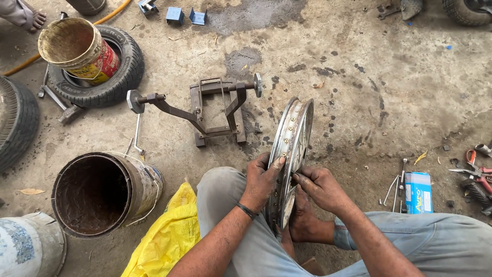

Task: The person sits on the floor and uses a spoke wrench to tighten the nipples on a bicycle wheel rim. They rotate the wheel and continue adjusting the spokes throughout the clip.

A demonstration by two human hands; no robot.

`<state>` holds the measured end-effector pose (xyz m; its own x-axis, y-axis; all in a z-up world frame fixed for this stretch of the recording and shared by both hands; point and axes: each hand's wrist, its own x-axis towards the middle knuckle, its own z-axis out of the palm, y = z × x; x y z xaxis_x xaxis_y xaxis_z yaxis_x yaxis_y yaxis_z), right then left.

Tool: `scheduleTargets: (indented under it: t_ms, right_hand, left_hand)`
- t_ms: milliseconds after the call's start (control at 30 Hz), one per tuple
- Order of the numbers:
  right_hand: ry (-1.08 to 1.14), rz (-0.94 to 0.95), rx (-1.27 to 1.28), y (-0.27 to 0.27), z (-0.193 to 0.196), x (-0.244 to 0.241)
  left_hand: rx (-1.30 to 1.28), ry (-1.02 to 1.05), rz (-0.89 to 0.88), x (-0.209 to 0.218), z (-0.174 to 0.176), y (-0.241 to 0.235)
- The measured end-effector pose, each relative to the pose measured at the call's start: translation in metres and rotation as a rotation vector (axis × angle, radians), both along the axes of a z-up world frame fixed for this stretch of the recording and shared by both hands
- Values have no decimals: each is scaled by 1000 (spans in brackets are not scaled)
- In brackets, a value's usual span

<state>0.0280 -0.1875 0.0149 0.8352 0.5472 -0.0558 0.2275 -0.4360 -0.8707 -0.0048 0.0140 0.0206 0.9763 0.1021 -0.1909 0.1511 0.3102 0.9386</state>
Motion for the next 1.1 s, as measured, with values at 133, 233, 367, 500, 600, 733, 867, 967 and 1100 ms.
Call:
scheduleTargets:
  t_ms: [133, 233, 367, 500, 600, 733, 867, 967, 1100]
  right_hand:
    - [491, -264, 234, 14, -35, -22]
    - [296, -430, 369, 37, -61, -47]
    - [18, -307, -108, 45, -52, -37]
    - [99, -71, -530, 8, 8, 20]
    - [169, -58, -772, -13, 53, 35]
    - [147, -167, -553, -8, 62, 21]
    - [73, -245, -392, 11, 37, 13]
    - [-35, -143, -425, 27, 33, 25]
    - [-219, 30, -546, 14, 55, 40]
  left_hand:
    - [-128, -5, -23, 2, -1, -3]
    - [-108, 5, -28, 1, -6, -1]
    - [92, 23, 51, 0, -5, 1]
    - [241, 76, 48, 3, -6, -3]
    - [323, 12, 85, 4, -5, -6]
    - [301, 11, 86, 5, -5, -3]
    - [356, 41, 77, 5, -6, -5]
    - [355, -10, 123, 3, -2, 4]
    - [254, -26, 84, 3, -5, -2]
